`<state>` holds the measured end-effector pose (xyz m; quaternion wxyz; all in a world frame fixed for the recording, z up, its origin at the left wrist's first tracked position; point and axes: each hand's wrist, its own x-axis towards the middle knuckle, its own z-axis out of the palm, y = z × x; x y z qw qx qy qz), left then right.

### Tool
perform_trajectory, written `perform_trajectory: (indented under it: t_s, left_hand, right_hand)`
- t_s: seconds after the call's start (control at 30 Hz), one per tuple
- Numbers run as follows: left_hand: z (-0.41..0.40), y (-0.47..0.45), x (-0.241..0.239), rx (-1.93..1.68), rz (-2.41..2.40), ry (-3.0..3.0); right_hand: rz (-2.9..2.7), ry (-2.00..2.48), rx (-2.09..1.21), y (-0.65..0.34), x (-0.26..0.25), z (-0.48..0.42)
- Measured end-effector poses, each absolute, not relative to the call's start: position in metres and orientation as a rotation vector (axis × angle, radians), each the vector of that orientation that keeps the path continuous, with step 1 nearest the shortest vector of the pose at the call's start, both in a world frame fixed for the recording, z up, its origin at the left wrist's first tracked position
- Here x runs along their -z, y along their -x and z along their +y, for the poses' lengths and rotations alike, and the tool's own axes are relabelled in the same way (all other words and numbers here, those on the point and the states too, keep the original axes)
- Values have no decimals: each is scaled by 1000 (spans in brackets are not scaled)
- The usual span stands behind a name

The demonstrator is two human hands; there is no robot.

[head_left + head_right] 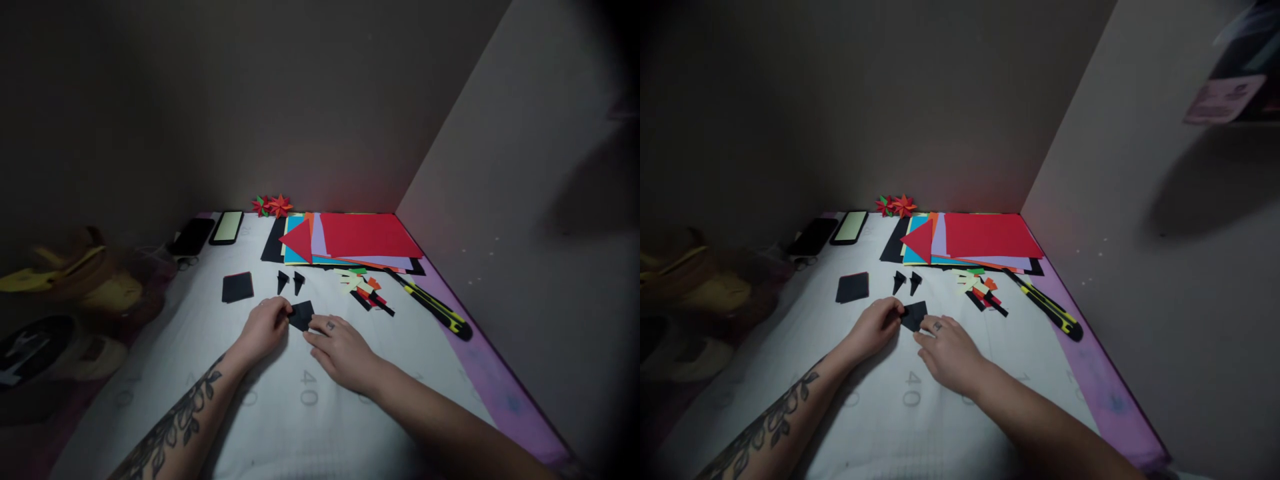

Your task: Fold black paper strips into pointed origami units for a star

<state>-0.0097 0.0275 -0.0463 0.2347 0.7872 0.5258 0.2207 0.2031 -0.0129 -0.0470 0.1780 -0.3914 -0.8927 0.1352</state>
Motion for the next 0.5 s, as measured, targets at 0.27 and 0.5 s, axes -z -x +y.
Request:
perform_trajectory:
  t_s: [0.27,0.5]
  left_hand:
    - [22,-1,39,-516,1584,-2202]
    - [26,-1,38,-508,1540,-2158]
  right_hand:
    - [-2491,944,-291,-199,59,-13]
    - [-2549,840,-312,-202,53,-13]
